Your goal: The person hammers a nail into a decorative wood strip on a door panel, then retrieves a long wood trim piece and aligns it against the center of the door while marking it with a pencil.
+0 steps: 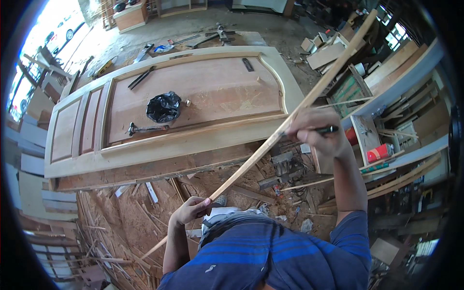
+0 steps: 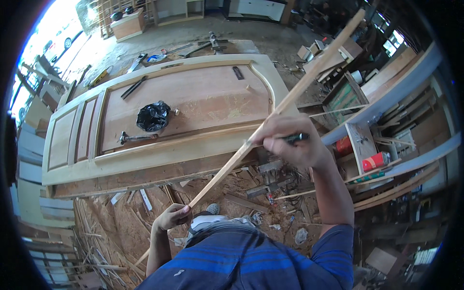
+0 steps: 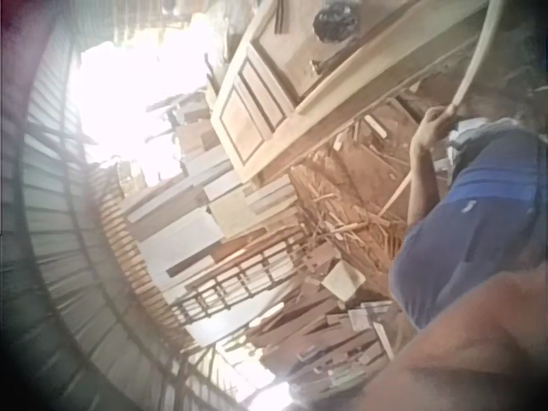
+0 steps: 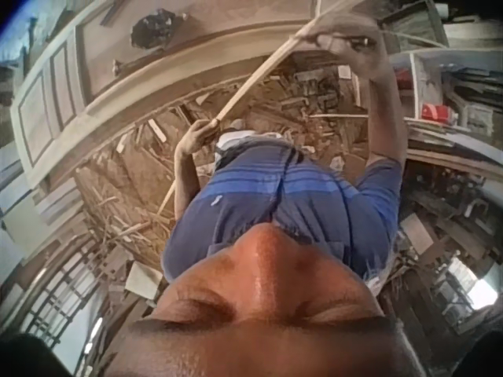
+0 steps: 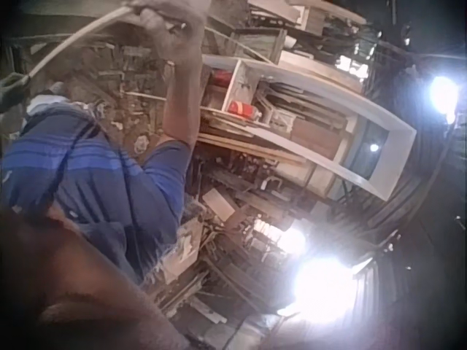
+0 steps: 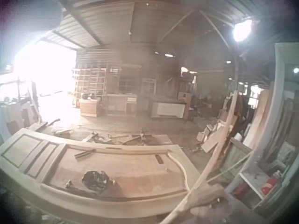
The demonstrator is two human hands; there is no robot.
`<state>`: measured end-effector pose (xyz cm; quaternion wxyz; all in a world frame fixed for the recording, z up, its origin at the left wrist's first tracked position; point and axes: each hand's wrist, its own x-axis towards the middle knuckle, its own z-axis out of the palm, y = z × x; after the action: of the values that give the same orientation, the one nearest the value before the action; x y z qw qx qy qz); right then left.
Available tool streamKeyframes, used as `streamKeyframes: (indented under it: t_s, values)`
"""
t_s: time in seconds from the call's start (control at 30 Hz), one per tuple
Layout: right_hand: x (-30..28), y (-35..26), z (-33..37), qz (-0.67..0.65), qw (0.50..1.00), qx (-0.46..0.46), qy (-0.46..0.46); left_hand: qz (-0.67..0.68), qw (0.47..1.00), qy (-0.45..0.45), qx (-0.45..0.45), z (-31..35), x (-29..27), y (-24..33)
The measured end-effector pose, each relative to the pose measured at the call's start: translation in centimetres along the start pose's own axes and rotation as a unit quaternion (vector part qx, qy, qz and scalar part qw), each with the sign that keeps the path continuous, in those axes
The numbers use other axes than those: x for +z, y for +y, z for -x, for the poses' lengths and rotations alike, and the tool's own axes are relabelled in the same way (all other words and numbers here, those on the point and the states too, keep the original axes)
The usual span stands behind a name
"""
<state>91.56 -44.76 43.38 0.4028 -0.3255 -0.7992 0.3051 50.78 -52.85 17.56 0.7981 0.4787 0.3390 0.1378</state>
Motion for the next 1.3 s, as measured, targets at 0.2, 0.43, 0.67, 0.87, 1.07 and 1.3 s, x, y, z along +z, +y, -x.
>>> streamKeyframes:
  t_s: [0.2,0.43,0.67,0.87,1.07,1.3]
  values:
    - [-0.5,2.4,2.7,0.229,0.963,0.076,0.122,-0.006,0.997,0.076,0.005,-4.6,0.7,0.2]
    - [-2.1,6.6,7.3,0.313,0.937,0.036,0.148,-0.061,0.998,0.026,0.010,-10.5,3.3,1.4]
    - [-9.1,8.0,16.5,0.332,0.922,0.079,0.183,-0.084,0.996,0.027,0.000,-17.5,12.8,2.4]
    - [-15.6,8.4,28.1,0.382,0.889,0.087,0.238,-0.135,0.989,0.065,0.020,-23.7,25.4,2.9]
    - [-19.7,12.4,44.9,0.243,0.863,0.166,0.410,-0.192,0.973,0.122,0.036,-29.4,34.8,4.1]
    - [-21.6,22.7,59.0,-0.073,0.751,0.418,0.506,-0.189,0.969,0.154,0.026,-34.2,39.7,2.6]
